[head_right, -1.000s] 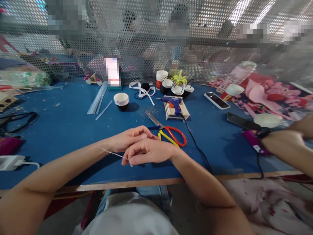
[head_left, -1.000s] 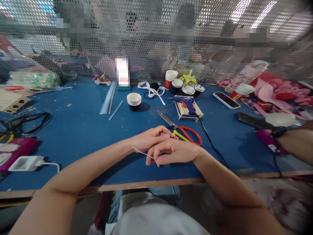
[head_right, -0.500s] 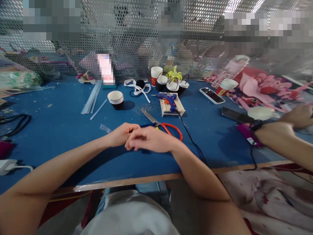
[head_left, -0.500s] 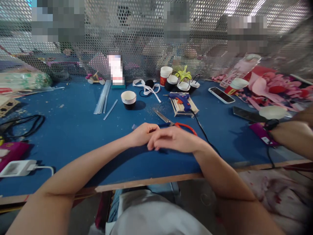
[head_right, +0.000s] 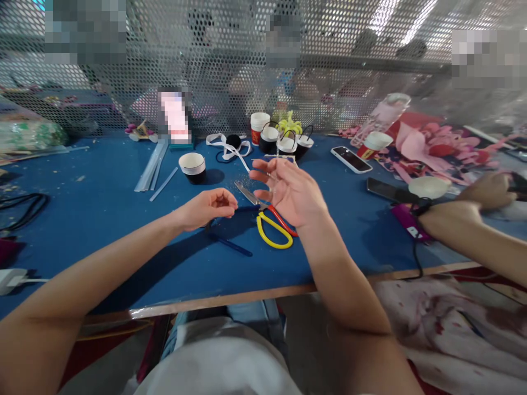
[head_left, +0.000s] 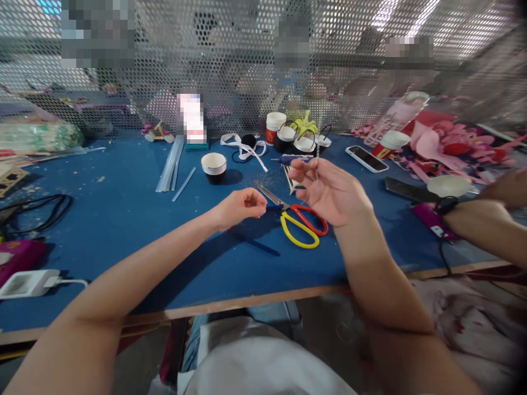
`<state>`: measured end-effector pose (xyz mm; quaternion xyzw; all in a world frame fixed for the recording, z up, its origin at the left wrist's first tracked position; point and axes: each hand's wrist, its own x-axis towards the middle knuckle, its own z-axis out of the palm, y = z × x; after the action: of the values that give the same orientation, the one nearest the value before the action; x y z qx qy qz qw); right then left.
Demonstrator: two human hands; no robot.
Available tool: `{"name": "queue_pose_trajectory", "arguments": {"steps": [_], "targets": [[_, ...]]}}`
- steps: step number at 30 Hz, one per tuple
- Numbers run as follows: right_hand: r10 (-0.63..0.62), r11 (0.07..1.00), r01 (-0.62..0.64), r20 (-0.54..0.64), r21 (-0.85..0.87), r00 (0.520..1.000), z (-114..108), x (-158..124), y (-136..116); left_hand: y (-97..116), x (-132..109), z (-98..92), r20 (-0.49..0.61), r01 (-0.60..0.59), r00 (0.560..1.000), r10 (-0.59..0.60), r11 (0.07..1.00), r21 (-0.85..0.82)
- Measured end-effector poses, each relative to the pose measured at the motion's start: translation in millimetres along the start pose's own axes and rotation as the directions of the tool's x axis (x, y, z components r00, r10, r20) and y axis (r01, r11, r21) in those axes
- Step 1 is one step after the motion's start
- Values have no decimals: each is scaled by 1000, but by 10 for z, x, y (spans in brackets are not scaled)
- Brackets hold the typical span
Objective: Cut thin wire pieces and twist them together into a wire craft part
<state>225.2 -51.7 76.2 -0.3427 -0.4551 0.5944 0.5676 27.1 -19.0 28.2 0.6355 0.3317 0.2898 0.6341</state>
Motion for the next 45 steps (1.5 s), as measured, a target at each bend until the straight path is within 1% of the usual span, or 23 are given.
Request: {"name": "queue_pose_trajectory", "arguments": {"steps": [2,3,5,7,9,12,14,17,20,22,24,27,29,32,34,35,37,38,39,41,43,45], "targets": [[47,998,-49,69,27,996,105,2,88,78,22,74,80,4,997,7,992,-129],[50,998,-55,102,39,994,150,3,140,110,30,121,119,-23,992,39,990,-136],[40,998,-46,156,33,987,219,2,234,144,41,213,130,-98,986,105,993,-62],[21,1000,-21,188,-7,982,256,-12,288,139,46,271,80,-137,988,133,990,44],[11,999,-1,209,-46,978,267,-36,291,115,42,273,37,-135,991,132,987,89],[8,998,6,222,-63,975,240,-76,245,83,22,189,10,-77,997,76,996,50],[9,998,4,218,-56,976,196,-94,219,76,8,112,-33,-33,999,34,999,14],[15,999,-8,203,-35,979,110,-102,208,79,4,20,-97,-3,995,-4,998,-70],[54,997,-43,181,-69,982,34,-104,199,80,25,-42,-121,3,992,-23,988,-157],[100,987,-80,146,-139,984,-12,-112,180,76,44,-88,-157,-14,987,-17,981,-194],[144,966,-122,81,-226,986,-71,-125,158,70,55,-143,-208,-24,978,-21,977,-212],[162,912,-165,-38,-375,986,-199,-141,137,64,47,-219,-249,3,967,-48,984,-176],[104,862,-139,-99,-487,990,-293,-146,124,62,33,-253,-263,-3,964,-31,991,-130],[-88,808,-14,-144,-588,986,-387,-154,71,60,19,-289,-269,-55,963,25,993,-104],[-187,803,56,-162,-593,969,-399,-159,10,56,14,-307,-260,-63,965,40,995,-79],[-206,806,71,-167,-587,964,-391,-158,-21,53,11,-313,-254,-49,967,34,997,-54],[-203,817,75,-163,-572,966,-353,-145,-60,48,2,-310,-225,1,974,-6,1000,-21],[-190,824,74,-152,-562,970,-323,-132,-61,48,-5,-299,-196,30,980,-37,999,-38],[-170,834,68,-139,-547,976,-284,-114,-46,50,-12,-281,-156,57,985,-69,995,-82],[-113,863,42,-110,-504,987,-181,-75,33,63,-25,-227,-60,90,993,-106,970,-226],[-22,889,-12,-68,-458,997,-48,-44,162,81,-37,-160,18,88,996,-88,924,-371],[59,874,-50,3,-483,998,92,-35,311,91,-44,-94,59,72,997,-50,882,-466]]}}
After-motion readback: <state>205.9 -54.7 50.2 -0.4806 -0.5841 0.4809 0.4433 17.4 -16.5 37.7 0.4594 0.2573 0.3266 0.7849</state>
